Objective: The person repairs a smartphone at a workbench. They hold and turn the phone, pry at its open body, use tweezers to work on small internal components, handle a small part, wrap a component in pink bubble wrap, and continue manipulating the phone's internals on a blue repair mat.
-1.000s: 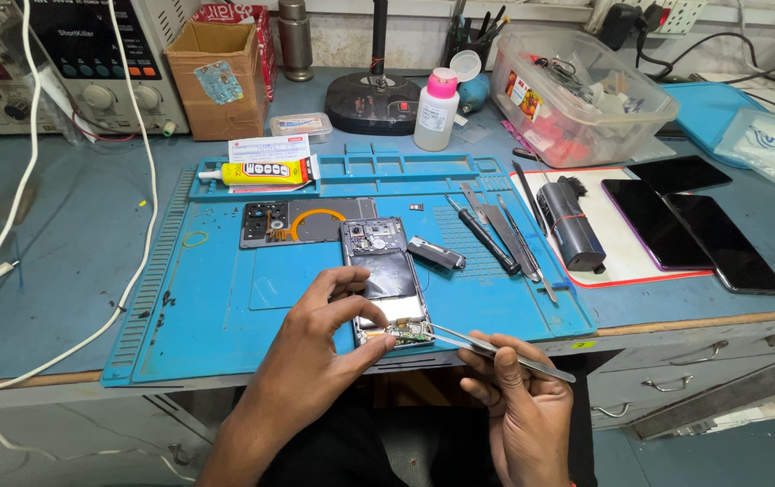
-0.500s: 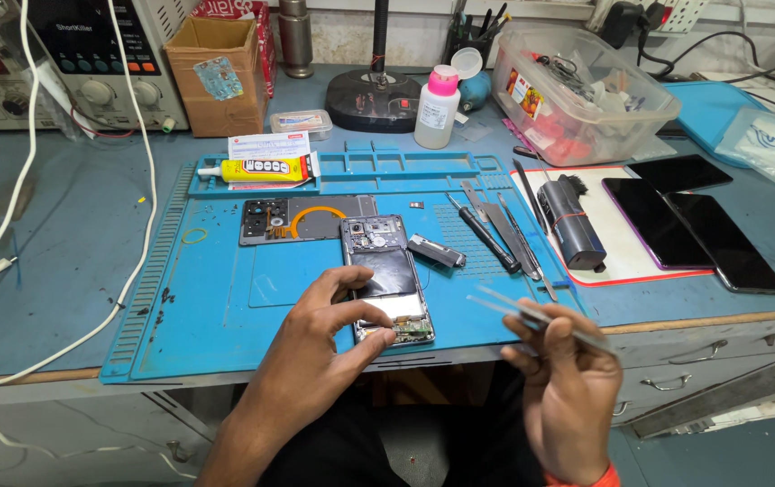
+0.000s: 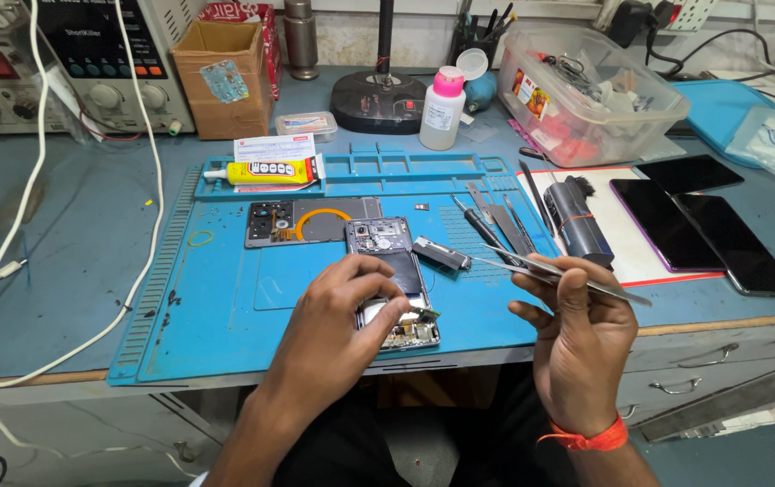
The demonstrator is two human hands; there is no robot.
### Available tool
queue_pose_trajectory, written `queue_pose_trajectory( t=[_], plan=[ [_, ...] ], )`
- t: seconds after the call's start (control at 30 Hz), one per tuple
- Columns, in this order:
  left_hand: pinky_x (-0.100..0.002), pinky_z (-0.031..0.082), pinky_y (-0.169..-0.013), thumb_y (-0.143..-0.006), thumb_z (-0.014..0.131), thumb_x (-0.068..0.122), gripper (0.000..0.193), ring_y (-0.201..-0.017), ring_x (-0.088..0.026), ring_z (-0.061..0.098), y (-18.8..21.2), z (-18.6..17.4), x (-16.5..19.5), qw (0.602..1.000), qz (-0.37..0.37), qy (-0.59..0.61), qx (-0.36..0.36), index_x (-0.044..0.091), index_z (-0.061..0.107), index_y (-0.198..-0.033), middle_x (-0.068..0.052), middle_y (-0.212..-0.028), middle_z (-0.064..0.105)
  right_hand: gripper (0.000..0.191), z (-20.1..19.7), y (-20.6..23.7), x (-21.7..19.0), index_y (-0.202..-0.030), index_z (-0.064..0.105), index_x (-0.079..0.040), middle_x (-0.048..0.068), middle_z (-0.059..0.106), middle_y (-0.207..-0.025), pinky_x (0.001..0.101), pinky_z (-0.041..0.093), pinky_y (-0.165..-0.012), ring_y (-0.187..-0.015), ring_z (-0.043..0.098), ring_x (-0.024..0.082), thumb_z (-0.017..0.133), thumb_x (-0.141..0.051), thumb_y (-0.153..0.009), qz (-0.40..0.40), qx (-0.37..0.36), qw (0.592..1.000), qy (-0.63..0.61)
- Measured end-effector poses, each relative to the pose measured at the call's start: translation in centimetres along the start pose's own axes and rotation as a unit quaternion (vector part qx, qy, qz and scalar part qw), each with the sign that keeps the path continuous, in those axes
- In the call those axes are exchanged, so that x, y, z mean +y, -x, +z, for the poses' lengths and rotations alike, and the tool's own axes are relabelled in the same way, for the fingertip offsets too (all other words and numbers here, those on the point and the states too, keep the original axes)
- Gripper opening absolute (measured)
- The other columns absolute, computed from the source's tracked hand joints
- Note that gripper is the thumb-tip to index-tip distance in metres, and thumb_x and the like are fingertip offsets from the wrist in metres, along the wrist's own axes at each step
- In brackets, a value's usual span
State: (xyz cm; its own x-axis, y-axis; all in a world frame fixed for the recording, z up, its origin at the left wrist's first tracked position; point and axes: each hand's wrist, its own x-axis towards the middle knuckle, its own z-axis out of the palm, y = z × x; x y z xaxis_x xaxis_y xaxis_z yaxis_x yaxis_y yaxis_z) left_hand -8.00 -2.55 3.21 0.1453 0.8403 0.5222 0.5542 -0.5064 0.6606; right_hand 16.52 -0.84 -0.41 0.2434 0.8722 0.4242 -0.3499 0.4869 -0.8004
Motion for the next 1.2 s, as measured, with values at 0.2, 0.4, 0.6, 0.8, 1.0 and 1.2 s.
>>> queue_pose_trajectory(
  t=[0.2,0.4,0.6,0.8,1.0,1.2],
  plan=[
    [-0.036,0.056,-0.073,-0.089,0.072,0.022,0.018,-0.082,-0.022,0.072,-1.7,0.3,0.1,0.998,-0.052,0.025,-0.027,0.005,0.077,-0.093,-0.007,-0.09,0.072,0.03,0.3,-0.2,0.2,-0.114,0.066,-0.003,0.017,0.074,-0.111,0.0375,0.065,-0.074,-0.096,0.076,0.024,0.064,-0.031,-0.103,-0.005,-0.04,0.999,0.024],
    [-0.035,0.053,-0.064,-0.087,0.074,0.022,0.019,-0.067,-0.019,0.067,-2.5,0.8,-0.3,0.997,-0.074,0.013,-0.033,0.005,0.079,-0.092,-0.007,-0.081,0.071,0.032,0.2,-0.3,0.3,-0.113,0.066,-0.001,0.016,0.074,-0.108,0.0376,0.066,-0.071,-0.094,0.075,0.024,0.063,-0.032,-0.103,-0.001,-0.059,0.998,0.039],
    [-0.03,0.053,-0.061,-0.087,0.074,0.023,0.022,-0.064,-0.013,0.066,-2.4,1.2,-0.9,0.995,-0.079,0.056,-0.025,0.003,0.079,-0.093,-0.005,-0.079,0.075,0.032,0.1,-0.3,0.4,-0.113,0.066,-0.001,0.018,0.074,-0.108,0.0369,0.066,-0.068,-0.093,0.076,0.025,0.064,-0.031,-0.102,-0.006,-0.069,0.997,0.042],
    [-0.026,0.054,-0.06,-0.09,0.071,0.024,0.025,-0.066,-0.008,0.069,-2.3,1.0,-1.4,0.98,-0.145,0.119,-0.062,0.003,0.08,-0.098,-0.005,-0.077,0.079,0.032,0.1,-0.3,0.5,-0.113,0.066,-0.001,0.019,0.073,-0.109,0.0371,0.066,-0.068,-0.092,0.075,0.025,0.064,-0.03,-0.102,-0.006,-0.069,0.997,0.038],
    [-0.024,0.059,-0.067,-0.091,0.07,0.021,0.022,-0.073,-0.005,0.073,-2.2,1.1,-1.0,0.983,-0.104,0.139,-0.064,0.004,0.079,-0.1,-0.003,-0.083,0.081,0.032,0.1,-0.3,0.4,-0.112,0.065,0.0,0.019,0.073,-0.107,0.0377,0.067,-0.068,-0.093,0.076,0.025,0.063,-0.031,-0.102,-0.012,-0.078,0.996,0.046],
    [-0.028,0.056,-0.063,-0.091,0.071,0.017,0.017,-0.069,-0.01,0.071,-1.5,0.0,-0.2,0.986,-0.079,0.111,-0.097,0.004,0.077,-0.101,-0.004,-0.081,0.08,0.032,0.1,-0.2,0.4,-0.112,0.065,0.0,0.019,0.073,-0.108,0.037,0.067,-0.067,-0.091,0.075,0.025,0.064,-0.031,-0.102,-0.008,-0.071,0.996,0.044]
  ],
)
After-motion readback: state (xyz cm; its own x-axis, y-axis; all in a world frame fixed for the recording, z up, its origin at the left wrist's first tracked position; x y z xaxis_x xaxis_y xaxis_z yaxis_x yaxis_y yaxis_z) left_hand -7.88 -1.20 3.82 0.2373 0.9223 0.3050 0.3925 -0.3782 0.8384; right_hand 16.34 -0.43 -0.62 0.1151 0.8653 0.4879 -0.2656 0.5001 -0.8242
